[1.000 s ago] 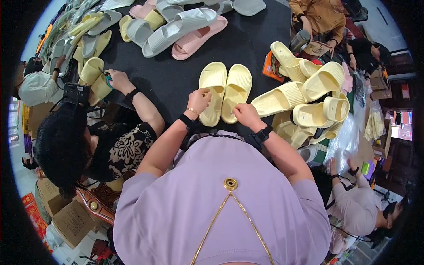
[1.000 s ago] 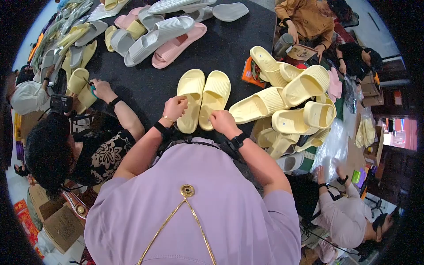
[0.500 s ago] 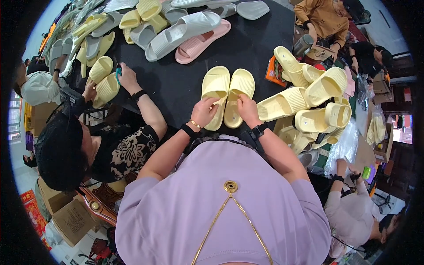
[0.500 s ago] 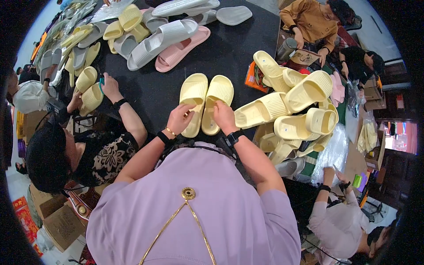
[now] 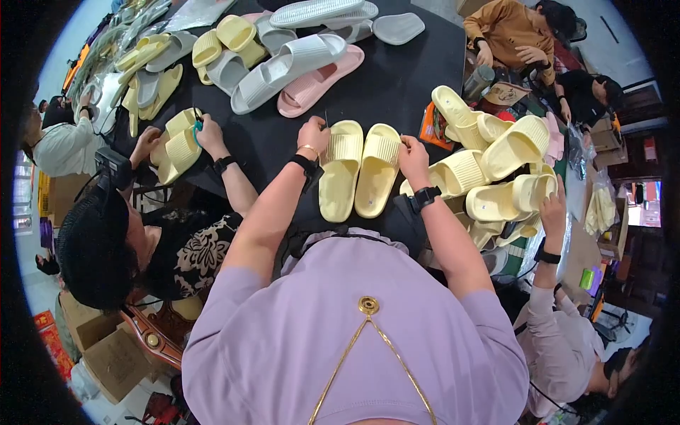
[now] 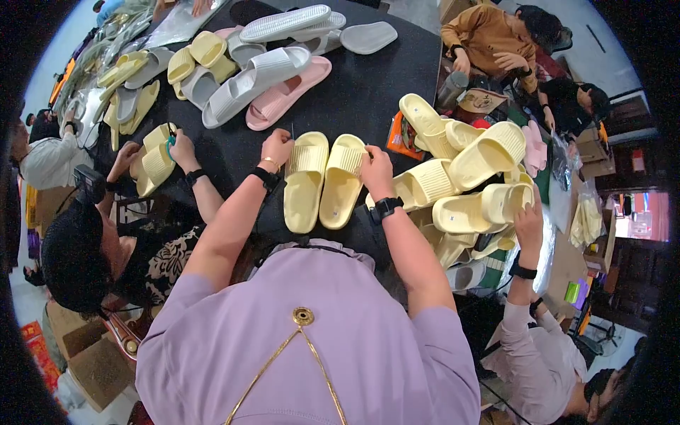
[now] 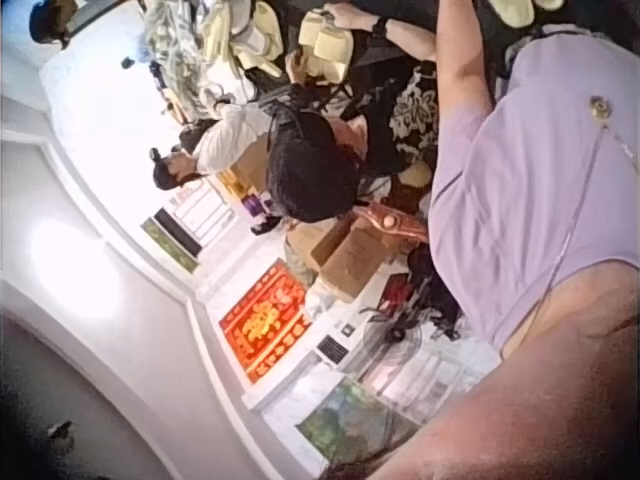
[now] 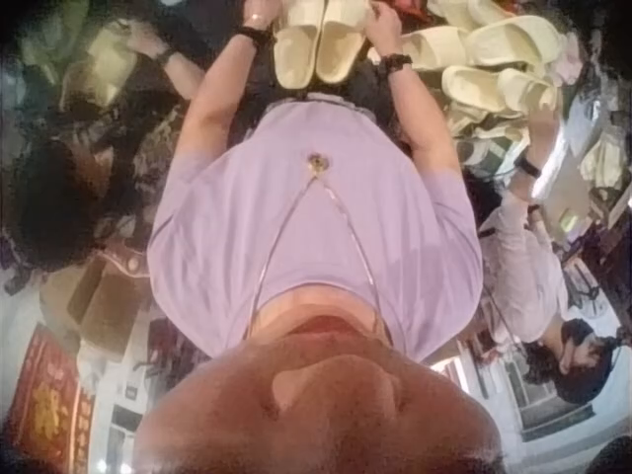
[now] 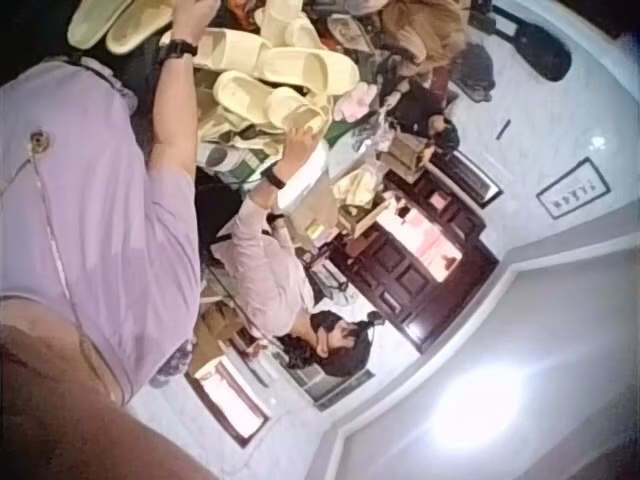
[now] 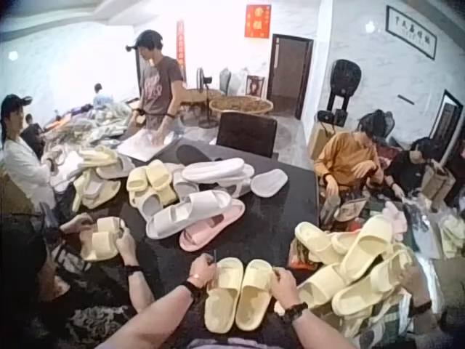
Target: Inspecting and assembling sandal components at a workstation with other workers.
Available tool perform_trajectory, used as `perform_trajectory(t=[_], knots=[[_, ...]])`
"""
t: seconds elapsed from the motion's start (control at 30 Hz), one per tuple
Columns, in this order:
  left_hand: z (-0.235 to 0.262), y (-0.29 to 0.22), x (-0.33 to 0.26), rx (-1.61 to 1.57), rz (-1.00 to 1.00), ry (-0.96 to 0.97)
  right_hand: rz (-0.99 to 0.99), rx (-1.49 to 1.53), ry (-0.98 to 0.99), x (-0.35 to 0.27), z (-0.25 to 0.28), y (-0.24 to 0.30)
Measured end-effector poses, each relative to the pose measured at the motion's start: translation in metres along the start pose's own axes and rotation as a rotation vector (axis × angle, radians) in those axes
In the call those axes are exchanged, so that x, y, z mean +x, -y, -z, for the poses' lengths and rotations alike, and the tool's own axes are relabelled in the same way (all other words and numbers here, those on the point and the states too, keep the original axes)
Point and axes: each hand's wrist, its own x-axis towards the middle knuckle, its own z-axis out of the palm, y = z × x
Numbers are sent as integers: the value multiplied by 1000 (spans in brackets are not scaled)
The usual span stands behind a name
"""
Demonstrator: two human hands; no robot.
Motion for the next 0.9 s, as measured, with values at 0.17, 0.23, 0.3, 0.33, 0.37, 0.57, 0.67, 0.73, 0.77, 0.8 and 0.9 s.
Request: perform_trajectory(t=[0.17,0.23,0.3,0.33,0.37,0.57,0.67,0.73,0.77,0.8,0.9], knots=[[-20,3,25,149,-30,126,-106,40,161,28,-18,-31],[-18,12,22,156,-13,121,-66,9,168,28,-29,-30],[-16,18,20,168,-38,89,-61,-16,163,27,-29,-25],[-14,11,15,106,-59,90,-78,-44,138,26,-27,-24],[-12,4,11,44,-80,90,-77,-45,134,25,-26,-22],[6,-37,-15,-197,-124,112,-202,320,61,27,-22,-4],[-3,-43,-31,-267,-211,106,-207,603,3,25,-28,6],[-5,-49,-44,-292,-223,168,-223,636,59,16,-30,14],[-5,-52,-48,-317,-239,229,-235,669,112,12,-31,18],[-8,-53,-48,-192,-364,196,-225,707,141,11,-37,18],[-13,-55,-53,-160,-364,160,-161,603,170,5,-40,16]])
